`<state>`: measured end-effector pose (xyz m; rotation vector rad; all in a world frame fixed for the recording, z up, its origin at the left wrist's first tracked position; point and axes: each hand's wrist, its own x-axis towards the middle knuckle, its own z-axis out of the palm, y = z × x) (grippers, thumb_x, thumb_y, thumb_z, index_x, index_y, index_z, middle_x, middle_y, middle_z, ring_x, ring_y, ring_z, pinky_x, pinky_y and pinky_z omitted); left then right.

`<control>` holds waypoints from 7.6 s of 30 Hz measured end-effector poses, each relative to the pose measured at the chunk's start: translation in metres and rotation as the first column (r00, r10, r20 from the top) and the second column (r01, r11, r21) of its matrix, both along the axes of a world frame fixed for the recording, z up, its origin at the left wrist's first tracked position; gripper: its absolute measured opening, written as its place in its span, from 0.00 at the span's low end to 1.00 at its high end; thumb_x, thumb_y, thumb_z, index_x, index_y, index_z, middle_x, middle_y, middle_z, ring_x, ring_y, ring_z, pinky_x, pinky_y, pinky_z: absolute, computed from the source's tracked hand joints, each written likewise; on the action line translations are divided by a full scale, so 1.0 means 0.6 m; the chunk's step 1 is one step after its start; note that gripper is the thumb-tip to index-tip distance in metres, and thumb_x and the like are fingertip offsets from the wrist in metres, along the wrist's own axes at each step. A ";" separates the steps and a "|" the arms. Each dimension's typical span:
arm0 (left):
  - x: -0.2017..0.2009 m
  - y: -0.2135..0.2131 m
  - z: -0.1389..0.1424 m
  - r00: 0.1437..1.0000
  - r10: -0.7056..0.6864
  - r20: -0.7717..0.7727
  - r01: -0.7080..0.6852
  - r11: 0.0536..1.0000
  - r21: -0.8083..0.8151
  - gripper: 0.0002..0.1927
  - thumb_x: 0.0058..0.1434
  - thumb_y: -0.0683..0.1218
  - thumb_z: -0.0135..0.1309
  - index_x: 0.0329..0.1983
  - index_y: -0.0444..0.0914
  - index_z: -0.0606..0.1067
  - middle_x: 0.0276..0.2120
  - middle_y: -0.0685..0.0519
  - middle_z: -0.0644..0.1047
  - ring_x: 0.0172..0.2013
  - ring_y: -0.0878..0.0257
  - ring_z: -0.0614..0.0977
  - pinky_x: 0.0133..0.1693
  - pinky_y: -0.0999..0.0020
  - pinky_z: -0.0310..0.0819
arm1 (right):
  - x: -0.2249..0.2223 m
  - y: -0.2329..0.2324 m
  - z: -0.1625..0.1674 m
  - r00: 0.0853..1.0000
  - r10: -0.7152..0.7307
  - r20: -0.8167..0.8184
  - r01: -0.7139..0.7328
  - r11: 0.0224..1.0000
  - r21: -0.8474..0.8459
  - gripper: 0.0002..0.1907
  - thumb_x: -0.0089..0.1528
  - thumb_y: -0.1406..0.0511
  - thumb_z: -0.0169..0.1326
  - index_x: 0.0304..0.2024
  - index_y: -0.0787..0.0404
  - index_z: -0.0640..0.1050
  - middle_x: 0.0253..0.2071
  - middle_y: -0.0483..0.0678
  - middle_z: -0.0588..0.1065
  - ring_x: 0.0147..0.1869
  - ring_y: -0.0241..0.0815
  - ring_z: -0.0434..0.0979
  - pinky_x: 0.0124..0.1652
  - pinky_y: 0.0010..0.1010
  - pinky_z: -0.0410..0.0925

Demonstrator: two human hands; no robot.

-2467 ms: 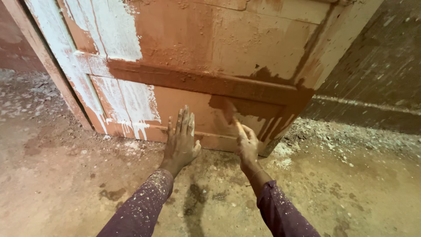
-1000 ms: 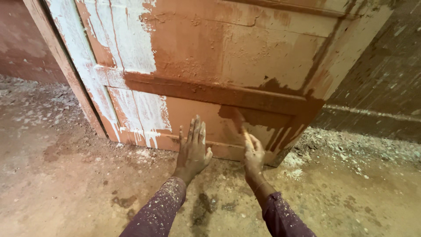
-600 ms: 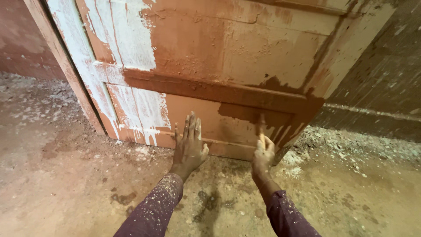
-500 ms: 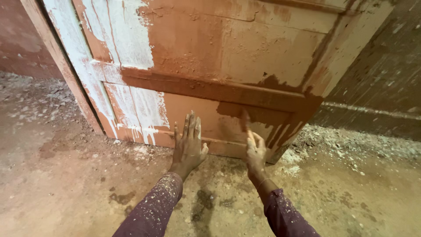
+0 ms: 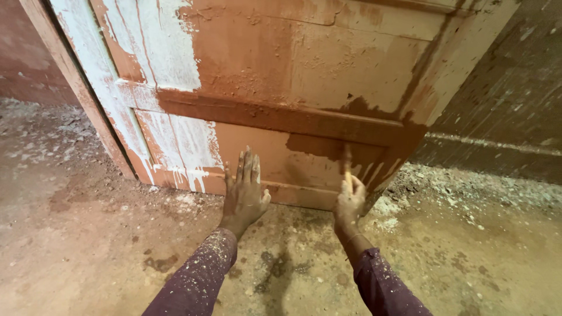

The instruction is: The person paints a wooden door with a paintbrush, applying reddish-brown paint over areas where white paint shows through. They work across the lower panels and rails of the door, steadying the door with one hand while brushing with the other, moving to different sections to cover unpainted patches.

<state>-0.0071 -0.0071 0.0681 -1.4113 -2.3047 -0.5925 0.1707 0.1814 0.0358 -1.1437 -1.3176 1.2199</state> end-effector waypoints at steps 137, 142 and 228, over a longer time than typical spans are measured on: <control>0.046 0.281 0.923 0.791 -0.229 -0.567 0.243 0.969 -0.052 0.44 0.54 0.48 0.51 0.74 0.29 0.54 0.75 0.38 0.50 0.74 0.47 0.50 0.70 0.44 0.38 | 0.105 0.100 0.868 0.883 -0.460 0.090 0.065 0.311 0.948 0.15 0.60 0.67 0.62 0.50 0.62 0.82 0.39 0.52 0.81 0.34 0.50 0.74 0.38 0.36 0.70; 0.028 0.299 0.918 0.784 -0.173 -0.596 0.258 0.964 0.059 0.39 0.58 0.44 0.47 0.73 0.29 0.54 0.76 0.38 0.48 0.75 0.47 0.47 0.70 0.41 0.36 | 0.101 0.103 0.886 0.927 -0.375 0.024 0.116 0.346 0.931 0.18 0.57 0.69 0.61 0.50 0.64 0.81 0.42 0.58 0.77 0.42 0.50 0.79 0.40 0.35 0.73; -0.028 0.287 0.818 0.734 -0.444 -0.514 0.368 0.896 -0.248 0.44 0.59 0.53 0.54 0.73 0.28 0.51 0.76 0.39 0.44 0.75 0.45 0.46 0.70 0.42 0.36 | 0.068 0.097 0.937 0.925 -0.269 -0.268 0.341 0.274 0.899 0.08 0.66 0.72 0.56 0.47 0.66 0.80 0.43 0.52 0.79 0.45 0.45 0.79 0.46 0.32 0.71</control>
